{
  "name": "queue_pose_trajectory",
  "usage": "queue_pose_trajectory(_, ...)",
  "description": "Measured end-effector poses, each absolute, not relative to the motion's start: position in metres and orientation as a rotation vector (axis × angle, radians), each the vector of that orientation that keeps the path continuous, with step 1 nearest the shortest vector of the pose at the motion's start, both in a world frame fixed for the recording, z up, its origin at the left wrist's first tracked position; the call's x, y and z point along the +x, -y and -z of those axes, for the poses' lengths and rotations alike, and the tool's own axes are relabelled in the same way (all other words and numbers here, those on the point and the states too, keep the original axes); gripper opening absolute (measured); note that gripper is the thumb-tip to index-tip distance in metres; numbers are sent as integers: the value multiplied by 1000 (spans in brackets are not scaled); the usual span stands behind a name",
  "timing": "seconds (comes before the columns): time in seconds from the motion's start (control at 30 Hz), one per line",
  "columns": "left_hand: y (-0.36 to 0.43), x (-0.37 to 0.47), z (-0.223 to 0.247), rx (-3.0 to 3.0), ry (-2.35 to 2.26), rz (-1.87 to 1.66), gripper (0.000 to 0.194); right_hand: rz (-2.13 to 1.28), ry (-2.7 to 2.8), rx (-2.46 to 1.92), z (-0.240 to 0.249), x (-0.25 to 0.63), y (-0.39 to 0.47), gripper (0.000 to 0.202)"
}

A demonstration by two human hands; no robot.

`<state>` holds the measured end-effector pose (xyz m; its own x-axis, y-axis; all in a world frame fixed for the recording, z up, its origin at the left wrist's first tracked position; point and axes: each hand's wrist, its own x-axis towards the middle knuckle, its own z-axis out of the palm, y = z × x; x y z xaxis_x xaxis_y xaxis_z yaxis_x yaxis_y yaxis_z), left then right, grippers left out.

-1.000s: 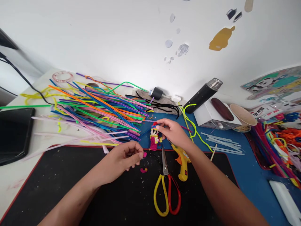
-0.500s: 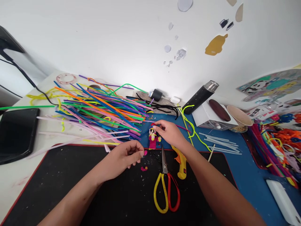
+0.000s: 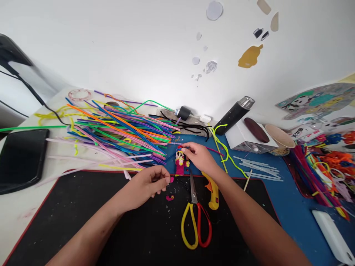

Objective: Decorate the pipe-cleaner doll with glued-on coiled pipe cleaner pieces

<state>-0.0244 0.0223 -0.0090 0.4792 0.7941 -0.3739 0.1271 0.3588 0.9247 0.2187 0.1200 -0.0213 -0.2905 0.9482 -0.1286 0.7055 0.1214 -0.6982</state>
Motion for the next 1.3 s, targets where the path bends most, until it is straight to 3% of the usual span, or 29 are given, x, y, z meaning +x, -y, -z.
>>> queue_pose_trajectory(0.47, -21, -25, 18, 1197, -1006, -569, 43, -928, 1806, -1662, -14, 243, -73, 35)
queue_pose_trajectory(0.73, -20, -24, 19, 1213, -1004, -558, 44, -593, 1872, -2017, -34, 296, -9, 42)
queue_pose_trajectory(0.97, -19, -24, 20, 1256, -986, -561, 40, -664, 1853, -2259, -24, 293, 29, 36)
queue_pose_trajectory(1.3, -17, -23, 12, 1253, -1014, -533, 47, -518, 1771, -2366, 3, 273, 38, 24)
